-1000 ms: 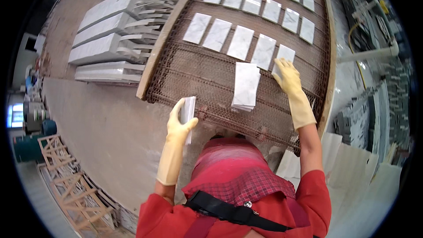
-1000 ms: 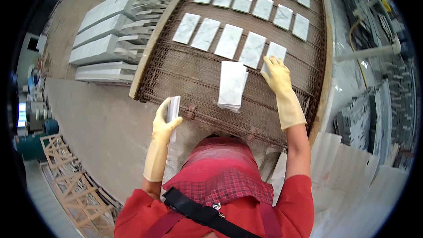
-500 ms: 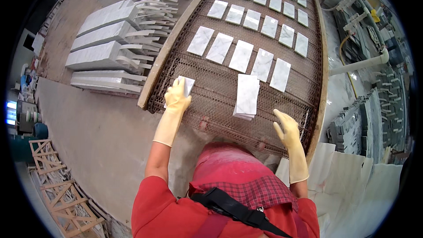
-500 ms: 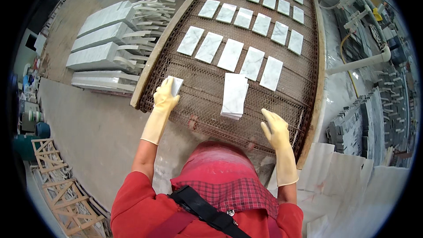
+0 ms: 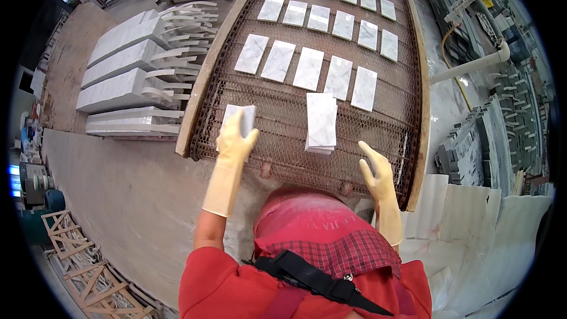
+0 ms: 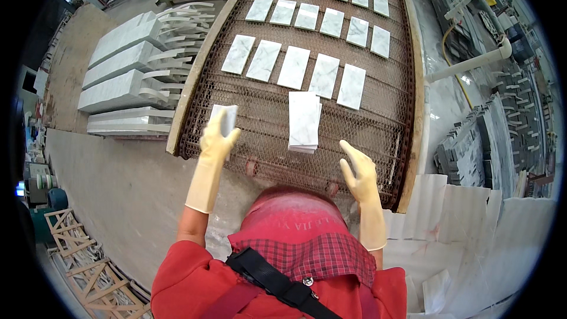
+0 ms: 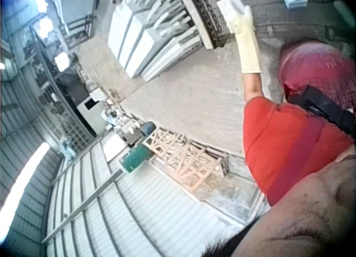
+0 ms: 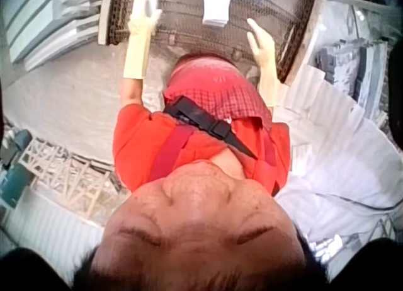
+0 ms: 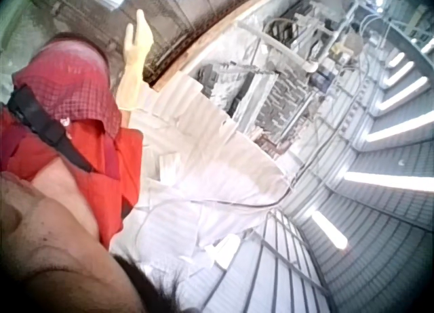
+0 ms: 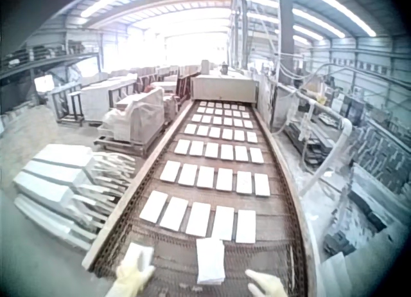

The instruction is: The person picks up small rectangular white tiles from a stack and places them one by one onto a mesh conveyor belt. The person repeatedly returns to the stack to retrieve more tiles and continues arranging them in rows on the belt.

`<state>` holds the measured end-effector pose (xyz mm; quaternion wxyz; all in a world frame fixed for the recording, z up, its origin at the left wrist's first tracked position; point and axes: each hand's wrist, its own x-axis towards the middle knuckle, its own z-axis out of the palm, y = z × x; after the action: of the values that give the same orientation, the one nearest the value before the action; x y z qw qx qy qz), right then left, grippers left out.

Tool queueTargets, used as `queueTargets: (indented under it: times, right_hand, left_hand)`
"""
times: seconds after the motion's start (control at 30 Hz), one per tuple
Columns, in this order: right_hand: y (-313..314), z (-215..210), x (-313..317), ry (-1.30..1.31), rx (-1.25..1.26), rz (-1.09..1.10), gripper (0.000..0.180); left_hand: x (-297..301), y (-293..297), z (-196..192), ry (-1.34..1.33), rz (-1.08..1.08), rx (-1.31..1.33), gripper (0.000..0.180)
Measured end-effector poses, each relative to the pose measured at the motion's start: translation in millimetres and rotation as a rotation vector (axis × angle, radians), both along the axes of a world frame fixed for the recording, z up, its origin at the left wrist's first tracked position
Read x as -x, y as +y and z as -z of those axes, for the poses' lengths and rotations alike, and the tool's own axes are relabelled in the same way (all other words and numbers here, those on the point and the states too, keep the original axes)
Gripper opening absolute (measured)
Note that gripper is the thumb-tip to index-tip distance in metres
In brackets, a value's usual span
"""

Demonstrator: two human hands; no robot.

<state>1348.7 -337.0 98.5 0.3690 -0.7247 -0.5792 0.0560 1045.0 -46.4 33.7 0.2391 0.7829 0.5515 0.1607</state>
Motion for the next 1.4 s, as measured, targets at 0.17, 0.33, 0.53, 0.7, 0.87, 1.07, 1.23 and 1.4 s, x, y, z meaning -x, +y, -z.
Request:
queueTargets:
  times: [0.17,0.33,0.53,0.7,0.87,1.07,1.23,1.4]
  right_hand:
    - [8.7,-0.1,9.3,0.044,-0.016,-0.031,0.042]
    - [2.9,3.5,13.4,0.042,-0.021,-0.017,0.042]
    - [-18.0,11.1,11.1,0.069,0.008,0.05,0.042]
    - [-23.0,15.2,9.5,0.096,0.017,0.049,0.042]
    - [-20.5,16.1,11.2,0.1,0.026,0.032,0.043]
    - [-23.2,23.9,12.7,0.13,0.045,0.029,0.042]
    - [-23.9,23.8,14.6,0.094,0.046,0.036,0.042]
    - [-21.7,28.8,16.7,0.108,0.049,0.047,0.042]
  left_hand:
    - [-48.3,-34.7,8.5,0.199,0.123,-0.146,0.079]
    - [-63.9,-41.9,25.3,0.368,0.054,-0.213,0.072]
    - [-4.3,-16.1,44.6,0.007,0.049,-0.655,0.061]
    - [29.5,-14.2,55.6,0.332,0.009,-0.329,0.071]
    - [39.5,-2.6,81.6,0.256,0.023,-0.376,0.075]
    - [37.7,0.2,69.4,0.258,-0.003,-0.312,0.075]
    - [43.9,-2.8,73.4,0.323,0.02,-0.401,0.07]
    - [16.6,-37.7,60.0,0.061,0.173,-0.512,0.067]
